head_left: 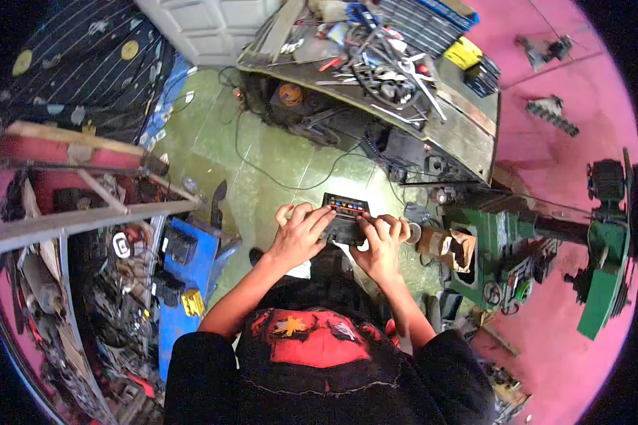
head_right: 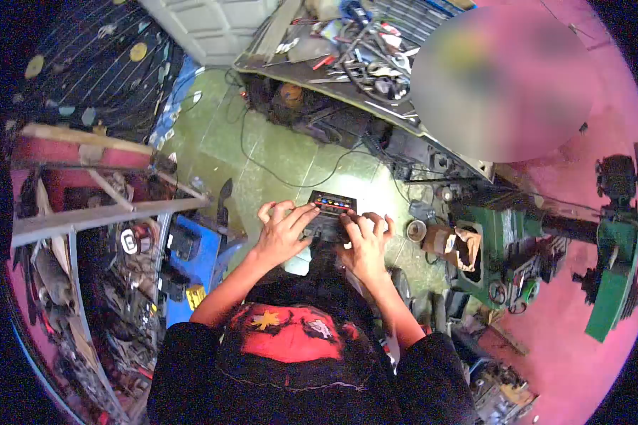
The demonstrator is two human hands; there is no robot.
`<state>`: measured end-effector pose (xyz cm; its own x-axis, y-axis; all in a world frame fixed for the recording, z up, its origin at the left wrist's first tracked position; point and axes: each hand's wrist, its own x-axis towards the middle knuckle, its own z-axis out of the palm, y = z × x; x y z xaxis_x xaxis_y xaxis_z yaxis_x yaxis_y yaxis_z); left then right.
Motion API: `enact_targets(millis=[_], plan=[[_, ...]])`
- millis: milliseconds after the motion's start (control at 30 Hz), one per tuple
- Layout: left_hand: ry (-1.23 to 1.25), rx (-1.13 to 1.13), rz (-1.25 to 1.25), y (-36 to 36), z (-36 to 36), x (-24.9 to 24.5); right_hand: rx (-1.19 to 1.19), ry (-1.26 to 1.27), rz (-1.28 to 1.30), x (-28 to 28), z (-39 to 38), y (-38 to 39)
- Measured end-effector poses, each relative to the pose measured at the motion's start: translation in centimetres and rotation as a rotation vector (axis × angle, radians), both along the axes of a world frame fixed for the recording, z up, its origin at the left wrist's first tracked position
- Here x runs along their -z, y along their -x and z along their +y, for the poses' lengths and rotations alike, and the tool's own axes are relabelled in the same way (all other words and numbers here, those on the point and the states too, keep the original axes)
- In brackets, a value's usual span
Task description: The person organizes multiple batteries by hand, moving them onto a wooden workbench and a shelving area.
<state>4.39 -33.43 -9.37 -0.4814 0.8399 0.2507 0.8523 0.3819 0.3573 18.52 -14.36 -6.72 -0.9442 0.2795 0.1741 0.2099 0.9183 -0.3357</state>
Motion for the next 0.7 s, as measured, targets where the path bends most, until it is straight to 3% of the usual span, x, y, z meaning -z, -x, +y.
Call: enact_targets(millis=[467, 700], plan=[[-0.029, 0.305, -0.131, 1.2, 4.4, -1.7, 0.29, 0.036, 0.017, -2.4, -0.8, -3.5], [-0.041, 0.434, -0.083, 3.4, 6.3, -2.7, 0.445, 0.037, 0.024, -3.6, -1.6, -2.7]])
